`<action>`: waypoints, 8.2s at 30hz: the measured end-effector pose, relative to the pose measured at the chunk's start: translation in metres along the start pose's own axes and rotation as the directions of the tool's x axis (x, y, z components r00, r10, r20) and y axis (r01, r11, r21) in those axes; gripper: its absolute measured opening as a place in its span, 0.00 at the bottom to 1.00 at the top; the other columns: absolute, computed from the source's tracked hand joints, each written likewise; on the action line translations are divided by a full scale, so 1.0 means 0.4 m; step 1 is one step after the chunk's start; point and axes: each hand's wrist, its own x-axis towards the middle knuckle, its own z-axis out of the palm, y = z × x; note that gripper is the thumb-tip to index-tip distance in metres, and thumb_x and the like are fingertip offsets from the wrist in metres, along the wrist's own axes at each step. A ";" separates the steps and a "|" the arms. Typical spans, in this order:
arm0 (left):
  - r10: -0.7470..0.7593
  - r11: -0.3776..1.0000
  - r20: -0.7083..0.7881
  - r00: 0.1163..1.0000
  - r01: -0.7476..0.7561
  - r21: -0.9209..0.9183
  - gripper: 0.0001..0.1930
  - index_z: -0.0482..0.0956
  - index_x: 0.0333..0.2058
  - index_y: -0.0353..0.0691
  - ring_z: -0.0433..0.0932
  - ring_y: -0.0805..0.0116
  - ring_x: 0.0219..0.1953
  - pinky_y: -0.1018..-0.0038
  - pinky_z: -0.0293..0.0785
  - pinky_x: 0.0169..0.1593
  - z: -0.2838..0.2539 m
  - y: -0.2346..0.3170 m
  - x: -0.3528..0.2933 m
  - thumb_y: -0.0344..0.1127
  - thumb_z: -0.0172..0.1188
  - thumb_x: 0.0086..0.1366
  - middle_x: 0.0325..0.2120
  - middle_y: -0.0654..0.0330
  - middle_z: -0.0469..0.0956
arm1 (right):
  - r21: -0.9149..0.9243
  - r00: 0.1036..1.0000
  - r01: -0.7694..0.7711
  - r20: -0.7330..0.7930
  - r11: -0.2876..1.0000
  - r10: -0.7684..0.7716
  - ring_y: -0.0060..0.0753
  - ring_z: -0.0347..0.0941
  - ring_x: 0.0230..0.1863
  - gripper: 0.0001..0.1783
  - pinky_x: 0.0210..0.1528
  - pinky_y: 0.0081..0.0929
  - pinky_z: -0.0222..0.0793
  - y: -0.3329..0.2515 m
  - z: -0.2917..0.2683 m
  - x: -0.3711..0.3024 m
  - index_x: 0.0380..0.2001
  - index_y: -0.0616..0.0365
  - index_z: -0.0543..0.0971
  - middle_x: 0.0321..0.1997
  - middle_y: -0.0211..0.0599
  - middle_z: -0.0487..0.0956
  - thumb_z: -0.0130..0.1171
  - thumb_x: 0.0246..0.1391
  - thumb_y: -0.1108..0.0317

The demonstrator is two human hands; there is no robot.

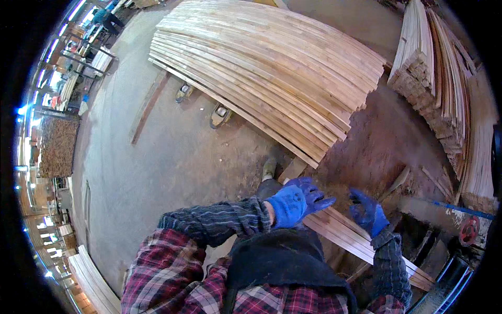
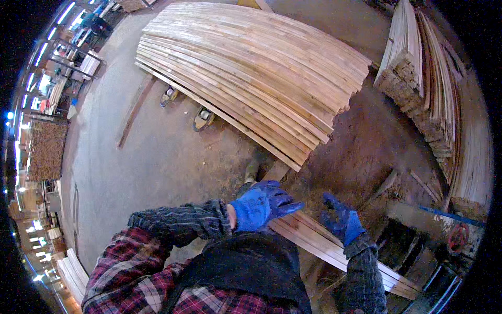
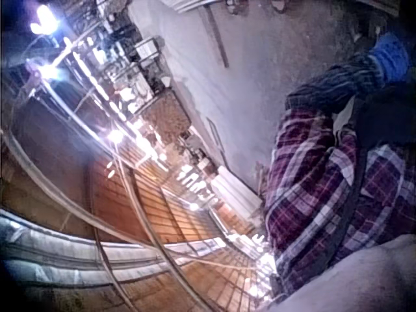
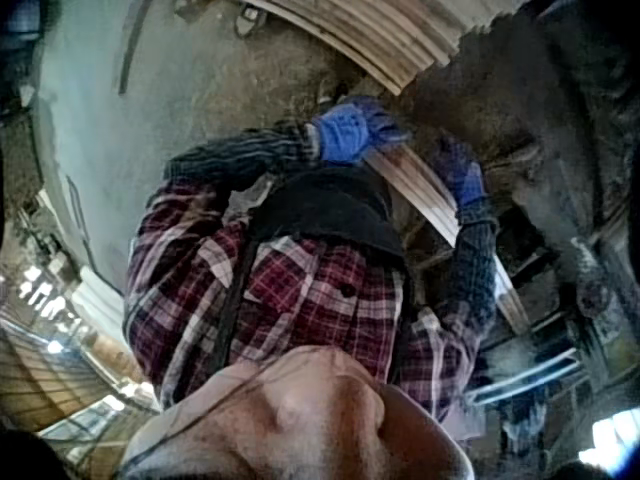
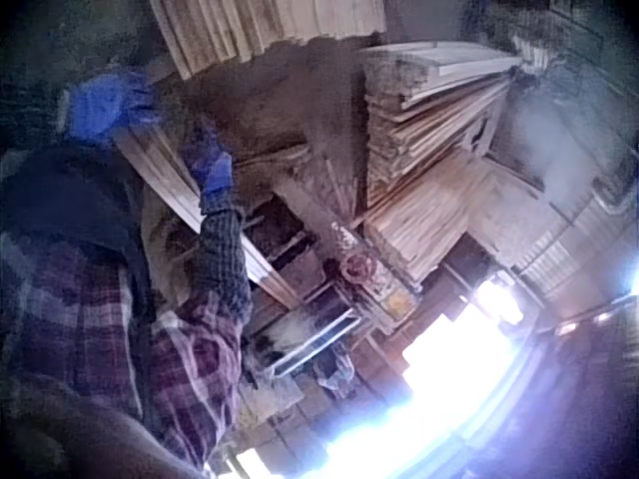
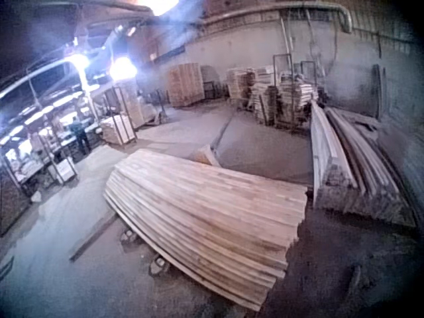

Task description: The person picks up wooden planks from a stack and feeds them one at a time into a processing machine.

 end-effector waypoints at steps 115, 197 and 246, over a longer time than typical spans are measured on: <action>-0.509 0.818 -0.185 0.841 0.539 0.199 0.43 0.61 0.68 0.51 0.62 0.51 0.67 0.50 0.54 0.69 -0.073 -1.233 -0.389 0.52 0.65 0.54 0.66 0.52 0.63 | -0.654 0.971 -0.014 0.172 0.756 0.167 0.58 0.64 0.64 0.48 0.63 0.55 0.62 -0.251 -0.087 0.351 0.69 0.45 0.63 0.65 0.48 0.69 0.66 0.42 0.53; 0.633 0.699 0.110 0.766 -0.627 0.344 0.15 0.80 0.40 0.41 0.76 0.65 0.23 0.62 0.67 0.27 -0.508 0.431 0.414 0.42 0.57 0.58 0.19 0.65 0.76 | -0.447 0.946 -0.203 -0.321 0.871 0.056 0.48 0.70 0.59 0.58 0.65 0.48 0.59 0.134 0.106 -0.360 0.61 0.44 0.72 0.57 0.38 0.77 0.78 0.16 0.49; -0.246 0.883 0.252 0.936 0.323 -0.339 0.48 0.60 0.67 0.39 0.68 0.41 0.62 0.54 0.66 0.65 -0.052 -0.102 -0.007 0.58 0.69 0.55 0.61 0.41 0.68 | -0.459 0.962 -0.147 -0.272 0.876 0.019 0.53 0.68 0.58 0.48 0.61 0.51 0.61 0.006 -0.013 -0.350 0.67 0.43 0.67 0.59 0.41 0.75 0.68 0.38 0.55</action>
